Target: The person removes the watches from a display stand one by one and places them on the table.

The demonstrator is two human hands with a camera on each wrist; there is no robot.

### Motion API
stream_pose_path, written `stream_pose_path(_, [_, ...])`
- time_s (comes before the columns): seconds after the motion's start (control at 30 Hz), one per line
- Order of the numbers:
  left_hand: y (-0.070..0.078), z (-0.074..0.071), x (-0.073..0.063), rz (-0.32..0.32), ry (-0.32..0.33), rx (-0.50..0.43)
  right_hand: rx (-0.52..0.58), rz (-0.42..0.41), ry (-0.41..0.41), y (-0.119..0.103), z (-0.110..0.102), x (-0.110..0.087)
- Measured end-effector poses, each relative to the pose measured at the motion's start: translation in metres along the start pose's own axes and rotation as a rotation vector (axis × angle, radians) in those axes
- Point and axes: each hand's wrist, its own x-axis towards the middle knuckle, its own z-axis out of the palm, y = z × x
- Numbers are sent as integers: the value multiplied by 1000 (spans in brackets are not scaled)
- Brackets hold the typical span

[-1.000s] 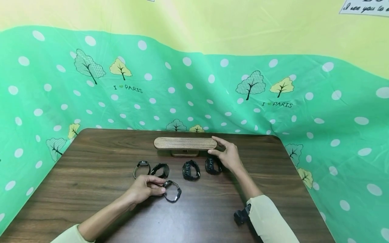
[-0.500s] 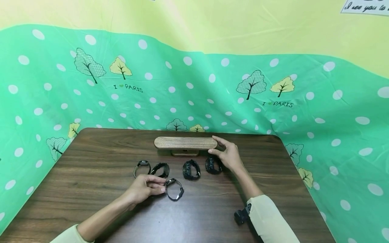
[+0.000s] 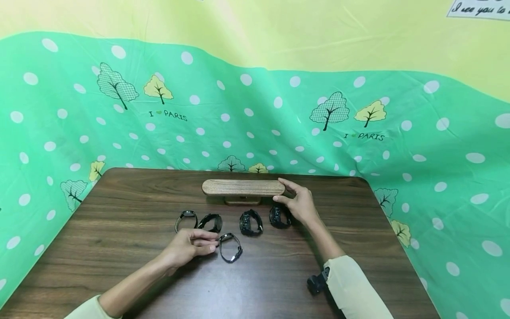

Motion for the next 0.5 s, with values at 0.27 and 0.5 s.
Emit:
stream_pose_path(0.27, [1,-8,-2,9,-12,17,6,14,-9,-1,0,-2])
stream_pose_path(0.5, [4,-14,-3,20,-24,31,-2,16,-12,-1,0,-3])
